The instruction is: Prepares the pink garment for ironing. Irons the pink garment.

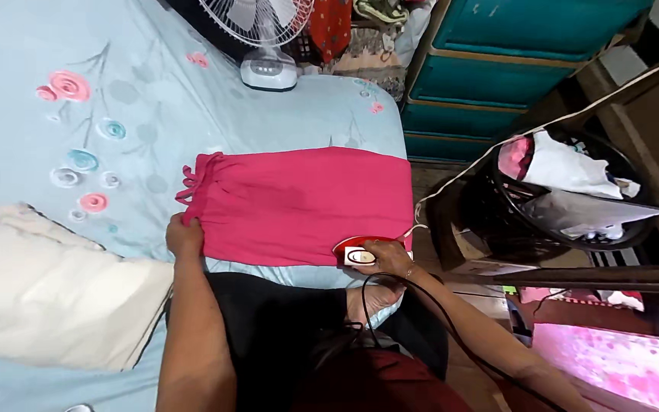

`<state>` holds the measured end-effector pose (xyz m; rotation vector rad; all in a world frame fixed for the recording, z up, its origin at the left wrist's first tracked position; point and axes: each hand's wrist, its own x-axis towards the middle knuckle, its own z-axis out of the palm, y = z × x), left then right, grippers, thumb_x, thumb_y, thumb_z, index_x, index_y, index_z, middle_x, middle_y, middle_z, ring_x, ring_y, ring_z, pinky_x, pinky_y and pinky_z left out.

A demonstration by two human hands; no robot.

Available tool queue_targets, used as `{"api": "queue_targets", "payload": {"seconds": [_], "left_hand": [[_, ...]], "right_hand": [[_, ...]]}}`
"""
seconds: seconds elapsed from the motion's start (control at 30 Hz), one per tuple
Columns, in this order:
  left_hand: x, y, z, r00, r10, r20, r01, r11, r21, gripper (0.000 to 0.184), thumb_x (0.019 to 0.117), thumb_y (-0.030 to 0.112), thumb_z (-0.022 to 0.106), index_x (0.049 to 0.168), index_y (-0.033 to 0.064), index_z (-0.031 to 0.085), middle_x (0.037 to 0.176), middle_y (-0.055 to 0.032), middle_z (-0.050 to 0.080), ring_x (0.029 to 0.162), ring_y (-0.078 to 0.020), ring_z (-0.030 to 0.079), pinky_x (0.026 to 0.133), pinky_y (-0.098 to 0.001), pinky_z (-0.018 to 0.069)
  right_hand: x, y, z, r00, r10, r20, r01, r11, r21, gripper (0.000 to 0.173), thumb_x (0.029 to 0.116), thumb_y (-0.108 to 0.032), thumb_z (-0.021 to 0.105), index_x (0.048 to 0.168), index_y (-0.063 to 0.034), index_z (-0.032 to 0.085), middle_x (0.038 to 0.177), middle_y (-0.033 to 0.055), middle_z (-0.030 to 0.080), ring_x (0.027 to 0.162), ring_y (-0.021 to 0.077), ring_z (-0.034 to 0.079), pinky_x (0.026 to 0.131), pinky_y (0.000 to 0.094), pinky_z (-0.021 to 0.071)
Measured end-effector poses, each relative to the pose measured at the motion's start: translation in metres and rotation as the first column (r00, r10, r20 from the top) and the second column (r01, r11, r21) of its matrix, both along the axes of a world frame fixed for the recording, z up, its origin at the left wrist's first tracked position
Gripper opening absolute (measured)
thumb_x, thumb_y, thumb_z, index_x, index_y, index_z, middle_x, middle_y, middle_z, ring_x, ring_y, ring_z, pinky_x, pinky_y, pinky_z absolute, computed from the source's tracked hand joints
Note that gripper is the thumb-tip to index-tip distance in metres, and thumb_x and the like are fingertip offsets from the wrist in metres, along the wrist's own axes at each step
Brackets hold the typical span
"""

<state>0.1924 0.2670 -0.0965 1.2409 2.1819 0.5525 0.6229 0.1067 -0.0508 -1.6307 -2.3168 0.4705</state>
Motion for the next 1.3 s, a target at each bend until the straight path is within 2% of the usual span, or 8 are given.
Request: {"api": "queue_targets", "payload": {"seconds": [0.13,0.33,0.43,0.57,0.67,0.83,0.97,1.3], "left_hand": [[0.001,0.000,0.002,0.999,0.032,0.012,-0.032,0.999,-0.002,0.042,0.1070,0.018,0.052,0.141,-0.0057,0.054,0.137,-0.0379,0.056,0.133,-0.0550,0.051,0.108,-0.0724,0.0364],[0.000,0.002,-0.003,0.997,0.064,0.043,-0.064,0.998,0.014,0.040,0.1060,0.018,0.054,0.139,-0.0036,0.057,0.135,-0.0365,0.058,0.131,-0.0551,0.053,0.106,-0.0739,0.0374],[0.001,0.002,-0.002,0.997,0.071,0.038,-0.071,0.997,0.006,0.039,0.1062,0.018,0.054,0.139,-0.0032,0.057,0.135,-0.0357,0.059,0.131,-0.0541,0.053,0.107,-0.0735,0.0373],[0.000,0.003,-0.002,0.997,0.073,0.038,-0.073,0.997,0.005,0.039,0.1064,0.018,0.054,0.139,-0.0037,0.056,0.135,-0.0350,0.059,0.131,-0.0531,0.053,0.107,-0.0726,0.0377],[0.000,0.004,-0.001,0.995,0.085,0.054,-0.085,0.996,0.004,0.038,0.1060,0.017,0.054,0.138,-0.0030,0.057,0.134,-0.0349,0.059,0.130,-0.0531,0.054,0.107,-0.0729,0.0380],[-0.001,0.006,-0.006,0.994,0.091,0.064,-0.091,0.996,0.000,0.039,0.1060,0.018,0.054,0.139,-0.0023,0.057,0.135,-0.0340,0.059,0.130,-0.0525,0.054,0.107,-0.0719,0.0384],[-0.001,0.006,-0.005,0.994,0.088,0.072,-0.088,0.996,0.007,0.040,0.1056,0.018,0.054,0.140,-0.0035,0.056,0.135,-0.0351,0.059,0.131,-0.0535,0.054,0.106,-0.0736,0.0378],[-0.001,0.009,-0.005,0.994,0.096,0.055,-0.095,0.995,-0.017,0.038,0.1087,0.020,0.049,0.138,-0.0018,0.057,0.133,-0.0334,0.061,0.129,-0.0518,0.055,0.106,-0.0724,0.0389]], "right_hand": [[-0.029,0.019,0.006,1.000,0.008,-0.011,-0.008,1.000,-0.027,0.052,0.0890,-0.049,0.071,0.097,0.0024,0.069,0.079,0.0204,0.069,0.074,0.0383,0.071,0.062,0.0550,0.0541],[-0.081,0.058,0.026,0.997,-0.001,0.081,0.026,0.950,-0.310,0.061,0.0957,-0.055,0.061,0.118,0.0013,0.066,0.101,0.0228,0.071,0.097,0.0394,0.071,0.082,0.0568,0.0537],[-0.103,0.074,0.027,0.996,0.013,0.087,0.019,0.932,-0.361,0.063,0.0976,-0.057,0.057,0.123,-0.0002,0.065,0.107,0.0221,0.071,0.102,0.0379,0.070,0.085,0.0565,0.0529],[-0.122,0.084,0.022,0.997,0.031,0.073,-0.005,0.943,-0.332,0.062,0.0976,-0.058,0.056,0.121,-0.0015,0.066,0.105,0.0209,0.072,0.101,0.0369,0.071,0.085,0.0557,0.0533],[-0.122,0.085,0.029,0.995,0.051,0.088,-0.013,0.921,-0.388,0.064,0.0987,-0.058,0.055,0.126,-0.0006,0.063,0.109,0.0222,0.071,0.105,0.0380,0.070,0.088,0.0565,0.0527],[-0.117,0.080,0.030,0.992,0.079,0.100,-0.035,0.924,-0.380,0.064,0.0980,-0.058,0.057,0.122,0.0015,0.063,0.104,0.0230,0.071,0.099,0.0400,0.071,0.083,0.0573,0.0533],[-0.128,0.091,0.039,0.989,0.069,0.134,0.001,0.886,-0.464,0.064,0.1002,-0.058,0.054,0.126,0.0006,0.061,0.111,0.0229,0.070,0.106,0.0387,0.069,0.089,0.0565,0.0522],[-0.200,0.130,0.031,0.993,0.067,0.100,-0.011,0.880,-0.475,0.060,0.1017,-0.058,0.053,0.124,-0.0035,0.063,0.110,0.0196,0.071,0.108,0.0360,0.069,0.089,0.0552,0.0524]]}}
